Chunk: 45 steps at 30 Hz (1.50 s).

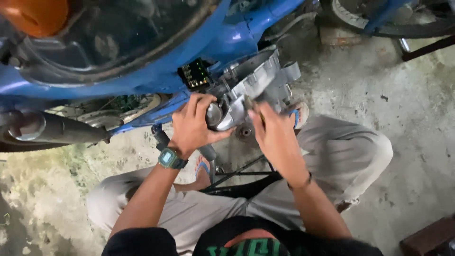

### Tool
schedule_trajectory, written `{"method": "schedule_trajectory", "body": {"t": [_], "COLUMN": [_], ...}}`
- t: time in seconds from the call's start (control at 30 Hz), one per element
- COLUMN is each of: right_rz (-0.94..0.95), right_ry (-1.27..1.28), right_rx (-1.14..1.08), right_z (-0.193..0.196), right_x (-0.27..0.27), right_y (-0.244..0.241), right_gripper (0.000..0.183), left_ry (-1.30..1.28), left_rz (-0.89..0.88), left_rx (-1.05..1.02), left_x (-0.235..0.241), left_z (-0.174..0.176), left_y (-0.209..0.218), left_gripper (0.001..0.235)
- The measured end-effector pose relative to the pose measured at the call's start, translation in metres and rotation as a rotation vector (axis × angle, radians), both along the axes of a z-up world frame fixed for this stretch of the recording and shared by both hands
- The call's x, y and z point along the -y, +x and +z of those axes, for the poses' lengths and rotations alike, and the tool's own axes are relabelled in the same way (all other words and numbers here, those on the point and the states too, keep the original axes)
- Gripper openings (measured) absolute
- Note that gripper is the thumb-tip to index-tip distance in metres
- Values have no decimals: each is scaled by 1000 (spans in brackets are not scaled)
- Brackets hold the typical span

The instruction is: Cleaning the interior of a motorcycle engine casing using a small brush.

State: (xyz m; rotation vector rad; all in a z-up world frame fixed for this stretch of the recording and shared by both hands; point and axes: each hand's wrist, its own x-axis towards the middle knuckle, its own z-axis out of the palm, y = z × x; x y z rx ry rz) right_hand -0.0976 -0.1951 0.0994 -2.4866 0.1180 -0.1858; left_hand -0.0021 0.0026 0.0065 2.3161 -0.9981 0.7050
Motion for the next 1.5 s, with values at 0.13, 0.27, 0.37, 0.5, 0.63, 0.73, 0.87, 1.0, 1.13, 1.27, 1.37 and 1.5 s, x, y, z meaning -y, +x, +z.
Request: {"method": "schedule_trajectory", "body": {"t": [0.13, 0.27, 0.37, 0.5, 0.63, 0.73, 0.87, 1.0, 1.13, 1.27, 1.37, 1.5], "right_rz": [-25, -16, -28, -34, 14, 22, 18, 18, 22, -20, -18, -29], "right_ry": [18, -65, -56, 64, -118, -28, -116, -38, -6, -35, 29, 78], "right_rx": [9, 10, -10, -31, 26, 42, 47, 32, 29, -51, -20, 10], "right_z": [-2, -12, -3, -33, -8, 2, -20, -9, -8, -23, -18, -29], "right_x": [3, 5, 0, 7, 8, 2, 7, 7, 6, 9, 10, 27], "right_y": [0, 16, 3, -22, 12, 8, -14, 12, 3, -14, -12, -9], "right_gripper": [24, 32, 31, 30, 31, 32, 30, 32, 31, 28, 26, 18], "left_ry": [-6, 12, 10, -4, 10, 3, 10, -8, 24, 6, -15, -12], "left_rz": [-27, 9, 6, 18, 8, 8, 35, -10, 2, 11, -14, 0], "left_rx": [-43, -15, -10, -9, -9, -11, 17, -27, 12, -4, -19, 4], "left_x": [0, -1, 0, 2, 0, -1, 1, -1, -2, 1, -1, 1], "left_z": [0, -1, 4, 1, 1, -1, 0, 1, 5, 4, 1, 1], "left_y": [0, -3, -2, -3, 0, -1, 1, 0, -2, 1, -2, 1], "left_gripper": [77, 78, 78, 75, 78, 78, 80, 81, 81, 81, 80, 79]}}
